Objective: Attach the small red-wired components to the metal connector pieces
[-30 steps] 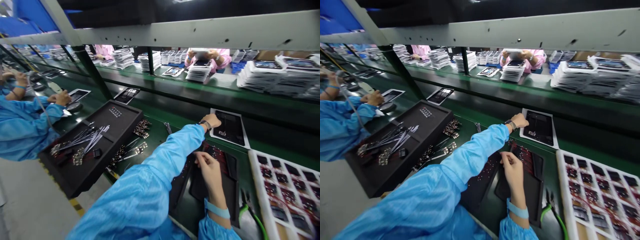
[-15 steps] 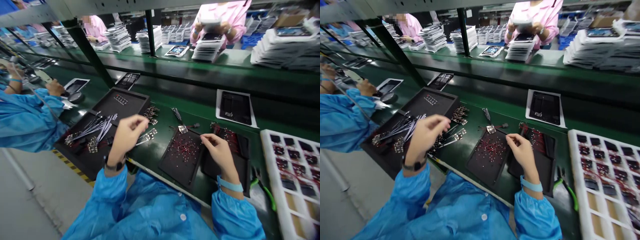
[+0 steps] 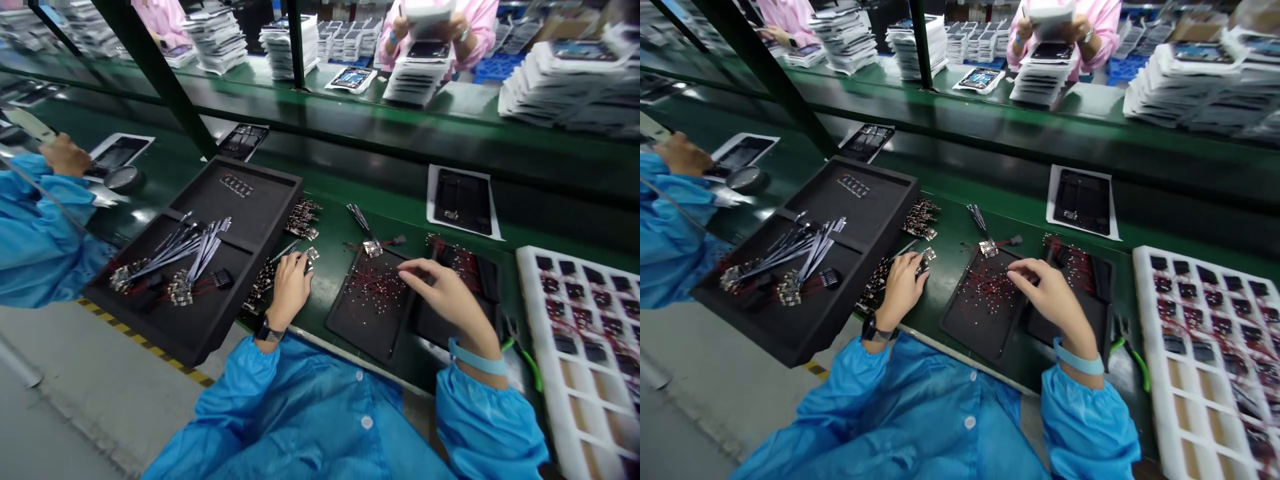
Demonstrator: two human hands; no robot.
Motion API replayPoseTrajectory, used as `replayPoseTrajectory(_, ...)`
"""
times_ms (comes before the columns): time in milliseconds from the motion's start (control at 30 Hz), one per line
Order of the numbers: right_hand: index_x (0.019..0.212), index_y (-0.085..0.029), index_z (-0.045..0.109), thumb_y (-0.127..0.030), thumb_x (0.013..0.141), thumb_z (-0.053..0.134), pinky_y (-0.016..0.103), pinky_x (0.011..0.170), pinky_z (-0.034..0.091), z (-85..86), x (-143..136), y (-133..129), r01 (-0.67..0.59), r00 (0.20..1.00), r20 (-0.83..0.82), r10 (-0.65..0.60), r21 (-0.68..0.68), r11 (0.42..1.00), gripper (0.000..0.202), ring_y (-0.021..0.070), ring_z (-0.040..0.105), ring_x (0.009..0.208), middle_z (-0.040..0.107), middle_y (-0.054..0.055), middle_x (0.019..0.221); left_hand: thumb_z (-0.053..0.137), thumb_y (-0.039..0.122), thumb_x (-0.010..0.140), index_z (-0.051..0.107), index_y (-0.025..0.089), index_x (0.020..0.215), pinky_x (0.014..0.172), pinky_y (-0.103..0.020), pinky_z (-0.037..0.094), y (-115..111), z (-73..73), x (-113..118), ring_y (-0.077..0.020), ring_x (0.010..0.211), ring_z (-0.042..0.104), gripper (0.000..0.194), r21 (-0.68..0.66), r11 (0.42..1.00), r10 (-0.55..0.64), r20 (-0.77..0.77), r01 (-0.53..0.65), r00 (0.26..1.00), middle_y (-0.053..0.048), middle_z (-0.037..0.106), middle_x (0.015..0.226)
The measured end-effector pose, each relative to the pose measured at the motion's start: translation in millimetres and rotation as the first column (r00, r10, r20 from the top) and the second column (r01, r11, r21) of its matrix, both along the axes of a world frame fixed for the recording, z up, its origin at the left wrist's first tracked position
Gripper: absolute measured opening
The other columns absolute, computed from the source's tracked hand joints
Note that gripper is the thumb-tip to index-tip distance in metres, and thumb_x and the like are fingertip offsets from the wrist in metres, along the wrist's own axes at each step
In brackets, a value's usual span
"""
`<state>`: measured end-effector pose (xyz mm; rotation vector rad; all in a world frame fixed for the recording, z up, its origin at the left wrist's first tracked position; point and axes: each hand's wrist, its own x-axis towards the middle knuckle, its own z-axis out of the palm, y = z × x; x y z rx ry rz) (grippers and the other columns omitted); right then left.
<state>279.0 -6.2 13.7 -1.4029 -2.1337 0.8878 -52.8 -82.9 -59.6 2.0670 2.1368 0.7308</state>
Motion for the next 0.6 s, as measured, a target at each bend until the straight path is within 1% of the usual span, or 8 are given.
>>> replayPoseTrajectory(67,0.109,-0.024,0.076,-0.054,0.098,0.064,0.041,0.087,0.053,6.8,15,-4,0.059,0.998,-0.031,-0.059,-0.015,0.998,0.034,0.0291,0.071,0.097,0.078,0.008,0.106,0.064,0.022,0.097,0.071,0.013,0.121,0.1,-0.05,0.053,9,-3.9,-1,-0.035,0.114,0.059,0.027,-0.01,1.0,-0.008,-0.033,0.007,0.999,-0.017,0.067,0.125)
replayPoseTrajectory(133,0.108,-0.024,0.077,-0.056,0.097,0.064,0.041,0.088,0.053,8.6,28,-8,0.128,0.991,-0.046,-0.129,-0.019,0.992,0.037,0.0301,0.071,0.098,0.079,0.008,0.107,0.063,0.024,0.099,0.073,0.015,0.113,0.098,-0.048,0.053,13,-6.4,-2,-0.0335,0.111,0.06,0.02,0.0,1.0,-0.021,-0.055,0.021,0.998,-0.015,0.069,0.119)
replayPoseTrajectory(233,0.105,-0.022,0.077,-0.06,0.096,0.065,0.041,0.084,0.053,1.9,41,-15,0.224,0.973,-0.045,-0.224,-0.018,0.974,0.04,0.03,0.072,0.093,0.08,0.009,0.102,0.055,0.024,0.103,0.074,0.016,0.106,0.094,-0.045,0.052,15,-4.7,-4,-0.0309,0.104,0.062,0.021,0.033,0.997,-0.063,-0.055,0.064,0.997,-0.014,0.071,0.111)
replayPoseTrajectory(333,0.103,-0.021,0.078,-0.061,0.095,0.065,0.04,0.081,0.054,-8.8,49,-19,0.269,0.96,-0.067,-0.27,-0.028,0.963,0.043,0.0296,0.072,0.09,0.08,0.01,0.098,0.045,0.022,0.106,0.072,0.017,0.095,0.09,-0.043,0.052,17,2.4,-5,-0.0285,0.096,0.064,0.029,0.095,0.992,-0.08,-0.001,0.08,0.997,-0.013,0.072,0.099)
replayPoseTrajectory(400,0.1,-0.02,0.077,-0.061,0.094,0.065,0.04,0.081,0.054,-14.1,55,-20,0.301,0.949,-0.094,-0.303,-0.027,0.953,0.043,0.0293,0.072,0.089,0.079,0.01,0.094,0.044,0.023,0.107,0.071,0.017,0.091,0.089,-0.042,0.052,17,9.1,-7,-0.0277,0.094,0.066,0.032,0.15,0.988,-0.05,0.076,0.038,0.996,-0.013,0.072,0.095)
replayPoseTrajectory(467,0.099,-0.02,0.077,-0.06,0.093,0.066,0.039,0.08,0.054,-17.0,63,-19,0.335,0.936,-0.11,-0.336,-0.021,0.942,0.042,0.0288,0.072,0.087,0.078,0.01,0.091,0.046,0.027,0.107,0.073,0.016,0.094,0.088,-0.039,0.053,17,16.9,-8,-0.0258,0.092,0.068,0.031,0.189,0.982,-0.014,0.21,-0.026,0.978,-0.012,0.073,0.096)
replayPoseTrajectory(533,0.099,-0.02,0.077,-0.057,0.094,0.067,0.039,0.079,0.054,-18.3,70,-19,0.369,0.923,-0.113,-0.368,-0.015,0.929,0.039,0.028,0.071,0.085,0.078,0.009,0.089,0.052,0.032,0.105,0.075,0.017,0.104,0.084,-0.035,0.055,16,25.5,-9,-0.0229,0.088,0.071,0.028,0.18,0.98,0.013,0.378,-0.087,0.926,-0.01,0.076,0.099)
replayPoseTrajectory(600,0.099,-0.02,0.076,-0.053,0.094,0.066,0.039,0.078,0.053,-19.2,72,-23,0.398,0.911,-0.115,-0.396,-0.005,0.917,0.035,0.0269,0.071,0.082,0.078,0.008,0.088,0.058,0.038,0.101,0.077,0.017,0.114,0.081,-0.034,0.056,13,34.5,-8,-0.0214,0.082,0.072,0.03,0.116,0.987,0.036,0.527,-0.114,0.849,-0.007,0.078,0.096)
